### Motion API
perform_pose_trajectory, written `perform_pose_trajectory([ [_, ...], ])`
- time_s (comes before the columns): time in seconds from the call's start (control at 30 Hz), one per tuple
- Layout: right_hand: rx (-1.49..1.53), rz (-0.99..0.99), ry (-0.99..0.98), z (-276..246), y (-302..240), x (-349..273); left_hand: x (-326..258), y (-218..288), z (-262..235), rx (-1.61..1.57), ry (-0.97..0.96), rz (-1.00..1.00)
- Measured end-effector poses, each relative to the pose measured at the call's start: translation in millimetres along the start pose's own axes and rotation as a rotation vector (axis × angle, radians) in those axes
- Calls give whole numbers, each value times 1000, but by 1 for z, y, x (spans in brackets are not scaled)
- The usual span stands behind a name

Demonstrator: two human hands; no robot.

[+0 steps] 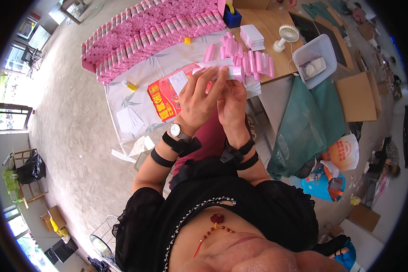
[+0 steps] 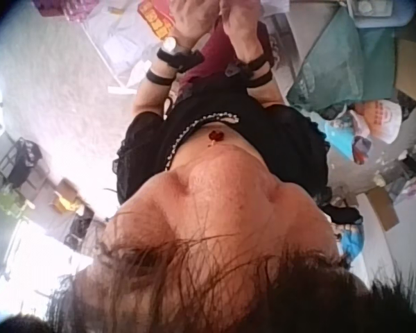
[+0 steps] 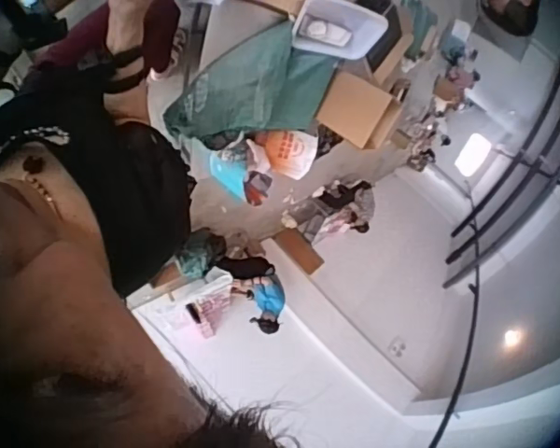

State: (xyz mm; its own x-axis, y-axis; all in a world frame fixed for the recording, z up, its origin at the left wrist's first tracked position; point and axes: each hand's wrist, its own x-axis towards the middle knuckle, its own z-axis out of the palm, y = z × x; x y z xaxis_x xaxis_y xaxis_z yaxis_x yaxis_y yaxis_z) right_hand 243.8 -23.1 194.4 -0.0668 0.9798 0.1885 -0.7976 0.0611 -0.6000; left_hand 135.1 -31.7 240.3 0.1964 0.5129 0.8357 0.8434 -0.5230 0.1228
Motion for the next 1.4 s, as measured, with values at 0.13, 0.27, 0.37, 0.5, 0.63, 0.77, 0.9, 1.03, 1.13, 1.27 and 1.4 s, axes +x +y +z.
perform_pose_trajectory([
  [0.13, 1, -5, 2, 2, -1, -1, -2, 0, -1, 9, -14, -10],
  [0.27, -2, -7, 22, 7, -2, -2, -2, -1, -3, 5, -48, 3],
  [0.37, -3, -13, 21, 6, -1, -2, -1, 0, -2, 5, -38, 2],
  [0.5, -12, -14, 32, 6, 1, -3, -4, -2, -2, 5, -44, -1],
  [0.63, -1, -23, 26, 9, 0, -3, -5, -3, -2, 15, -33, -5],
  [0.77, -35, 4, 66, 10, 1, -2, -3, 3, -6, -35, -45, -88],
  [0.9, -36, 19, 42, 7, -1, 1, 1, 3, -6, -36, -25, -83],
  [1.03, -69, -1, -23, 6, -9, 4, 4, 0, -4, -26, -40, -59],
  [1.13, -78, -3, -47, 5, -14, 10, 11, -4, 0, -11, -36, -33],
  [1.27, -105, -22, -70, -1, -14, 13, 14, 2, -3, -84, -89, -97],
  [1.4, -76, -3, -62, -7, -9, 13, 11, 3, -3, -61, -127, -127],
])
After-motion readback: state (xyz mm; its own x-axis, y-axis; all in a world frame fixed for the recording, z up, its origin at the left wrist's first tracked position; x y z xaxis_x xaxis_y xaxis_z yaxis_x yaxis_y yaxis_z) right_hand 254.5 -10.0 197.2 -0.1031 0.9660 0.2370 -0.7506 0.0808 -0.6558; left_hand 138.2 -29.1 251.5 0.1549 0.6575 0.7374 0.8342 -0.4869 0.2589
